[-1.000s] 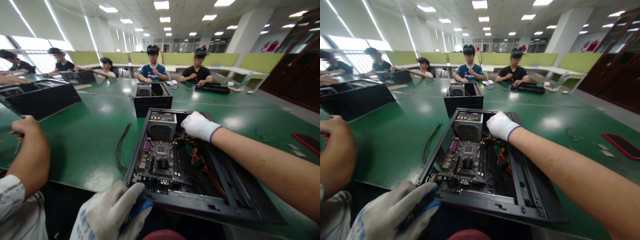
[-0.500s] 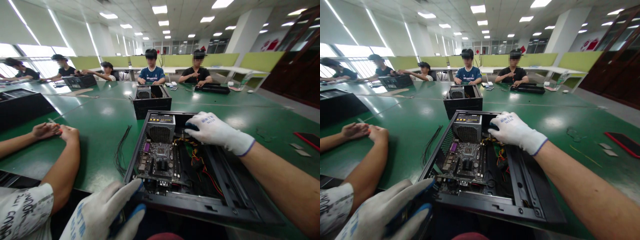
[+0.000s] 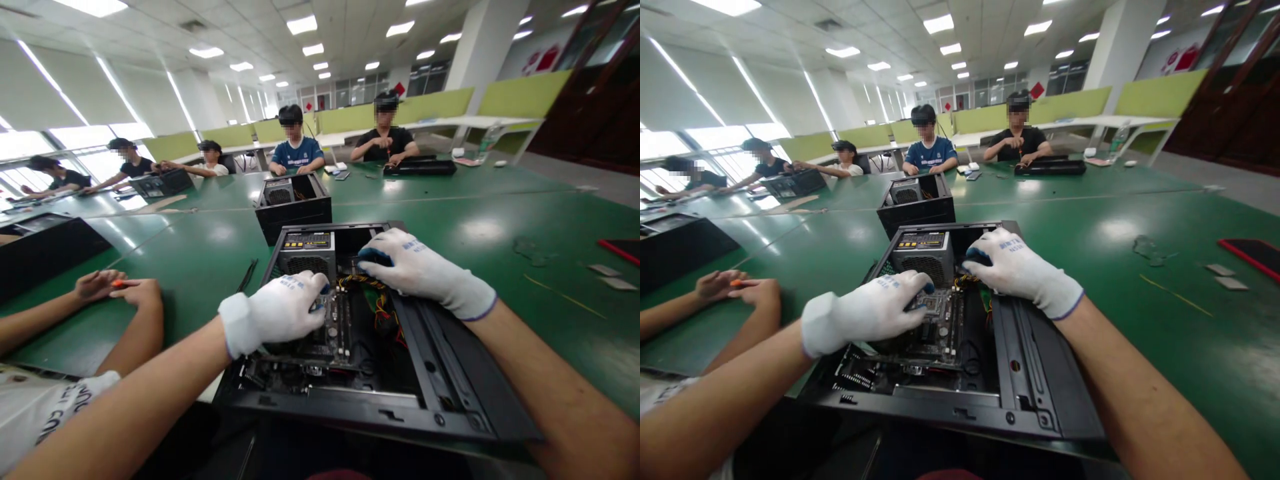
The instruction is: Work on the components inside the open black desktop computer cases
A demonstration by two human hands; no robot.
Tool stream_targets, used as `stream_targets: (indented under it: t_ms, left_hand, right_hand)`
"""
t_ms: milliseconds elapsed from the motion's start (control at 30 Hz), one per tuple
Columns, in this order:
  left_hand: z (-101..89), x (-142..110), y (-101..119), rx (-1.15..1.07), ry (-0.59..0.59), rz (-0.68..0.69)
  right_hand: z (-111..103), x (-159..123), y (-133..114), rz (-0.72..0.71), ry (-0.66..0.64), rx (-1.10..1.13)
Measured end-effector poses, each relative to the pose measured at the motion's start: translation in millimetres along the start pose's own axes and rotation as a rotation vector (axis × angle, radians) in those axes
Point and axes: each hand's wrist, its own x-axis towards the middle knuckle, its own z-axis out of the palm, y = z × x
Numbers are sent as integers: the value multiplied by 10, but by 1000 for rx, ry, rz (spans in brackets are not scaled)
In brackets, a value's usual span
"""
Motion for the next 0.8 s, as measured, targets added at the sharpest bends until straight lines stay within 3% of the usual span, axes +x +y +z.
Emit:
stream_targets:
  t_ms: [100, 300, 533, 800]
  left_hand:
    - [102, 372, -51, 108, -228, 11]
    - [419, 822, -191, 185, -413, 23]
    - [639, 971, -318, 193, -427, 3]
    - [586, 965, -286, 231, -445, -16]
  right_hand:
    - [23, -13, 26, -4, 16, -4]
    - [64, -27, 64, -65, 37, -28]
    - [75, -47, 68, -78, 42, 4]
    - [62, -60, 72, -105, 37, -2]
